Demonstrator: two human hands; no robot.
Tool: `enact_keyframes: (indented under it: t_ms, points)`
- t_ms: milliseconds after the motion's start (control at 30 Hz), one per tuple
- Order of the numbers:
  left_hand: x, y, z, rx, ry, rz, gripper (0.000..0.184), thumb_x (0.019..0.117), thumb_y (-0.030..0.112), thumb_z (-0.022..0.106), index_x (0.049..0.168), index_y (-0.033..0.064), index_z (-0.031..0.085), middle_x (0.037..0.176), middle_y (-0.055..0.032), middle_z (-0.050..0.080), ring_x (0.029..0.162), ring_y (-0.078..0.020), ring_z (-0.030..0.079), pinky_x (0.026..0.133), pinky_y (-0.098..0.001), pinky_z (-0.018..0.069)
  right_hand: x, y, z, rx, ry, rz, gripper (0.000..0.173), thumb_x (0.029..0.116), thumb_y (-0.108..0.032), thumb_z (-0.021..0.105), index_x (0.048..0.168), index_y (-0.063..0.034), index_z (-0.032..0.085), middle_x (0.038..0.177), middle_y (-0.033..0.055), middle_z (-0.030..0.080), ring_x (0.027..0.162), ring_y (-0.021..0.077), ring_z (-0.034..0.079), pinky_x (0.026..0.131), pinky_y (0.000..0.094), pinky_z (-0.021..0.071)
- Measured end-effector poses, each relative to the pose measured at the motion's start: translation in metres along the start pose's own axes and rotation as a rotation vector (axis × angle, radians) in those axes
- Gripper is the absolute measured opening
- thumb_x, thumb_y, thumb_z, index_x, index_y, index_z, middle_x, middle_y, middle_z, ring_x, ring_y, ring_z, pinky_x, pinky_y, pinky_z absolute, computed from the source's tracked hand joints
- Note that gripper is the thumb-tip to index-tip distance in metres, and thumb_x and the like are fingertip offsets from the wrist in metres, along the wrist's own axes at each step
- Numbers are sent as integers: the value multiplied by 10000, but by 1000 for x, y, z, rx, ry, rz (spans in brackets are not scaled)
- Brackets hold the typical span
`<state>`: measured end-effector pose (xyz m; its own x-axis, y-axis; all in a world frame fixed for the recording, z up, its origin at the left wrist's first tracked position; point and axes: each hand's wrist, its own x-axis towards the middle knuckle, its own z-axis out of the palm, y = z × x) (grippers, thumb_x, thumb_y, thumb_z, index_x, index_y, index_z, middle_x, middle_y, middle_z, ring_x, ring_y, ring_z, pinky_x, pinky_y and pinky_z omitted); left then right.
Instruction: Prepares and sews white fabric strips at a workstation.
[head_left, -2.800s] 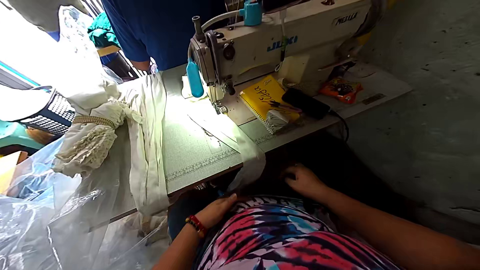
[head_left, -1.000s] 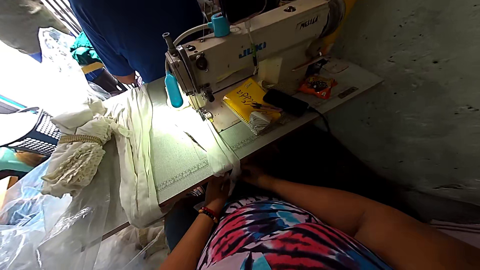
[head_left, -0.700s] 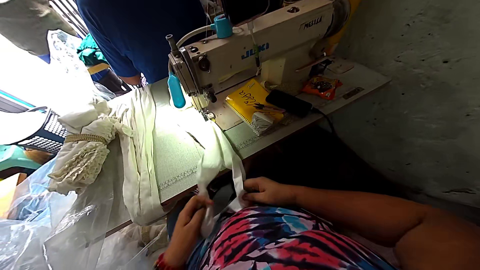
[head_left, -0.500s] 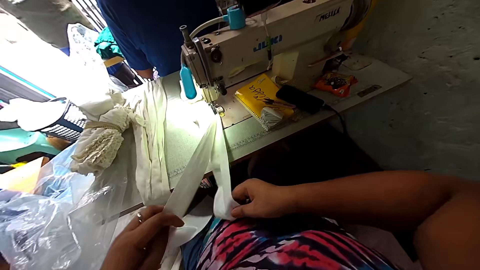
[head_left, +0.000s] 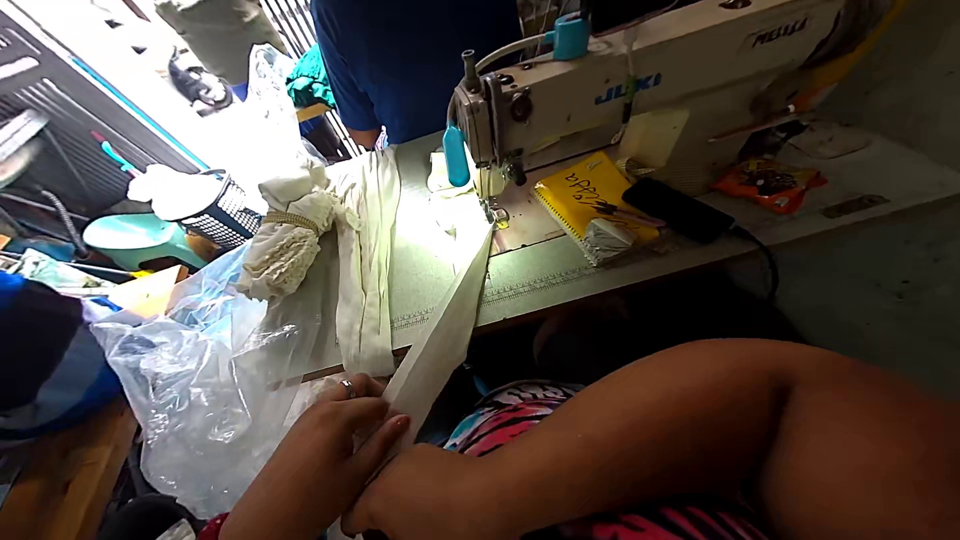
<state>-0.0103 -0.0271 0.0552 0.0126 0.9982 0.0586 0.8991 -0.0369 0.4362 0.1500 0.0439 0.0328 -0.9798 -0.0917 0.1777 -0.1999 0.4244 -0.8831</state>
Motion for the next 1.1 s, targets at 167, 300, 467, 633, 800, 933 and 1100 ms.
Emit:
enact_keyframes:
  t_ms: [167,300,467,633,800,933,1100]
  points:
    - [-9,-5,16,183,201,100,401,1013,344,503,764,129,732,934,-33,718,910,-171,675,814,-375,525,-14,22,-15,-128,19,-143,181,989,-140,648,999,8,751,840,148,724,811,287,716,742,487,560]
    - [-8,-17,24,185,366,238,402,1025,315,510,672,144,601,819,-26,657,908,-175,627,975,-378,413,-25,53,-53,-572,496,-269,170,981,-164,611,912,-102,753,880,57,732,866,212,694,799,401,549]
    - [-2,-22,25,156,419,322,344,976,220,555,642,141,548,739,-18,595,852,-163,596,966,-354,391,-19,73,-84,-694,534,-183,249,1008,-229,591,1171,-155,765,1160,41,737,1100,220,668,940,425,519]
    - [2,-22,20,191,448,361,312,956,192,569,648,143,560,752,-17,609,860,-168,599,975,-364,386,-11,73,-93,-736,430,-265,214,1017,-173,580,988,-162,791,934,-5,756,902,152,687,839,373,502]
    - [4,0,2,367,352,523,243,1028,182,522,793,165,584,838,-14,586,920,-181,576,1024,-382,354,-23,41,-95,-962,327,-296,188,958,-34,566,872,-83,726,778,69,696,704,225,668,662,394,524]
    - [20,36,8,70,119,645,237,1049,173,520,868,140,669,888,-31,662,968,-194,603,1040,-346,368,-78,28,-82,-1010,341,-172,219,981,-68,526,857,-109,701,803,49,731,674,187,684,599,349,532]
    - [101,19,90,-230,95,360,393,1040,354,486,1279,104,673,1313,-96,674,1210,-226,645,1001,-437,522,-155,78,-54,-547,483,35,169,962,-118,582,828,-134,683,932,31,766,820,124,734,636,291,584]
